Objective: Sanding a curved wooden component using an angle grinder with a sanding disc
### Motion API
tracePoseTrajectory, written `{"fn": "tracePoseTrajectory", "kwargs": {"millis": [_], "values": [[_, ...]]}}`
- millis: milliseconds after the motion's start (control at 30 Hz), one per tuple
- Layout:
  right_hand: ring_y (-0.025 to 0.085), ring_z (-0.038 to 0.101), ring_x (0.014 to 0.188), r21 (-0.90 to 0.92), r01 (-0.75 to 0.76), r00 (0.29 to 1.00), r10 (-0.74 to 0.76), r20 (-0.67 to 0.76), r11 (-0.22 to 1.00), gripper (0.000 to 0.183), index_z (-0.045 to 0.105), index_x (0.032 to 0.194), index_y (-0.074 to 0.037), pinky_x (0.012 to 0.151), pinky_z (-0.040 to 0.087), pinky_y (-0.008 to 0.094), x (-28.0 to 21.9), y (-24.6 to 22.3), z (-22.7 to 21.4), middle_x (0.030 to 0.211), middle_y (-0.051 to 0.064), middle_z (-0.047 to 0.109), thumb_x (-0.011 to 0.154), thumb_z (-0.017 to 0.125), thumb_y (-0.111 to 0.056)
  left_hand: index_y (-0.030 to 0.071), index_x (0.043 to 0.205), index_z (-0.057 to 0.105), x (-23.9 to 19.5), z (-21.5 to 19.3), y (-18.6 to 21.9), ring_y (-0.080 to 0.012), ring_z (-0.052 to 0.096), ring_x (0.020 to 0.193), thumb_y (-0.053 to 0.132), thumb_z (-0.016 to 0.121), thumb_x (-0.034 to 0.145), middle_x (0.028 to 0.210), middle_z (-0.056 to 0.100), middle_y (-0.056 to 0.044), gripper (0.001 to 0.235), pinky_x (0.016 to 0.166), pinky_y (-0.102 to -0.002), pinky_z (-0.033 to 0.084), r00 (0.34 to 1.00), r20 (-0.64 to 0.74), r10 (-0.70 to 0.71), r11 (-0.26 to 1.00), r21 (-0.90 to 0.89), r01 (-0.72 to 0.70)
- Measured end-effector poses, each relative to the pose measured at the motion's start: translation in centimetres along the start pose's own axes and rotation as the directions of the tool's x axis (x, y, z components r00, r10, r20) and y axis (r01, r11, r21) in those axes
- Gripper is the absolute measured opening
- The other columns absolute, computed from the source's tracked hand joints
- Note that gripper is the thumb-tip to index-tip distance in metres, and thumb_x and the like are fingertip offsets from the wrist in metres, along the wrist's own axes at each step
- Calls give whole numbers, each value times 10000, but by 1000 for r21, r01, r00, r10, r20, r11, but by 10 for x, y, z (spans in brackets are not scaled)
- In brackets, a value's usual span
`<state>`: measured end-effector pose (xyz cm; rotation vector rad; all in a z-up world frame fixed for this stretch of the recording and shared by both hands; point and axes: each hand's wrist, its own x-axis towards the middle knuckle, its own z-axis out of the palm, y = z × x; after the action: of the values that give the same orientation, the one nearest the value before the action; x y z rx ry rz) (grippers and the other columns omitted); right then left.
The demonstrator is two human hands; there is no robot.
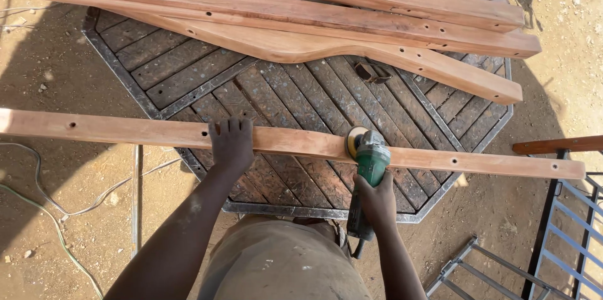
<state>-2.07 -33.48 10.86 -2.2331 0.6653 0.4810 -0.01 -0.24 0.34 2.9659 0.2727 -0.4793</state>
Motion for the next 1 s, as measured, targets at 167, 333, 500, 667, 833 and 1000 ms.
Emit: {"fn": "tracePoseTrajectory", "kwargs": {"millis": [167, 333, 500, 667, 833, 1000], "values": [[537, 640, 1119, -142, 82, 995, -73, 71, 986, 814, 372, 1424, -136, 882, 489, 682, -43, -46, 23, 1147, 313, 638, 812, 743, -523, 170, 1304, 460, -6, -11, 1, -339, 453, 1304, 235, 741, 919, 1296, 501, -167, 480, 1137, -592, 295, 1000, -1, 11, 1000, 10, -11], [545, 620, 1159, -285, 252, 963, -209, 172, 925, 819, 352, 1476, -92, 930, 499, 712, -74, -82, 24, 1209, 319, 623, 845, 699, -482, 173, 1315, 439, 0, -1, -5, -350, 423, 1321, 274, 762, 896, 1309, 479, -167, 538, 1164, -624, 246, 999, 10, 37, 999, -16, -37], [517, 666, 1072, -318, 231, 972, -204, 117, 919, 780, 308, 1479, -63, 839, 513, 701, -70, -77, 41, 1135, 299, 626, 920, 645, -491, 110, 1391, 463, -20, -38, -8, -374, 368, 1389, 223, 738, 932, 1388, 474, -210, 547, 1231, -611, 184, 996, 28, 84, 983, -166, -79], [514, 673, 1066, -425, 309, 950, -257, 176, 851, 794, 322, 1478, -111, 836, 527, 700, -77, -107, 49, 1158, 288, 631, 866, 640, -505, 92, 1393, 499, -6, -14, -27, -379, 413, 1386, 297, 800, 898, 1377, 514, -209, 614, 1243, -612, 201, 990, -45, 137, 967, -211, -143], [536, 679, 1039, -435, 316, 949, -280, 147, 843, 737, 329, 1475, -34, 823, 522, 713, -80, -106, 48, 1131, 319, 639, 928, 626, -428, 100, 1406, 514, 3, 7, -45, -363, 404, 1410, 322, 836, 857, 1382, 537, -195, 674, 1278, -596, 146, 989, -42, 144, 968, -203, -150], [486, 696, 1036, -513, 392, 920, -338, 199, 764, 738, 353, 1459, -121, 823, 564, 658, -81, -114, 64, 1176, 233, 642, 872, 661, -446, 117, 1432, 505, 4, 10, -44, -368, 405, 1404, 284, 818, 881, 1381, 530, -186, 655, 1286, -606, 172, 987, -56, 149, 971, -182, -157]]}}
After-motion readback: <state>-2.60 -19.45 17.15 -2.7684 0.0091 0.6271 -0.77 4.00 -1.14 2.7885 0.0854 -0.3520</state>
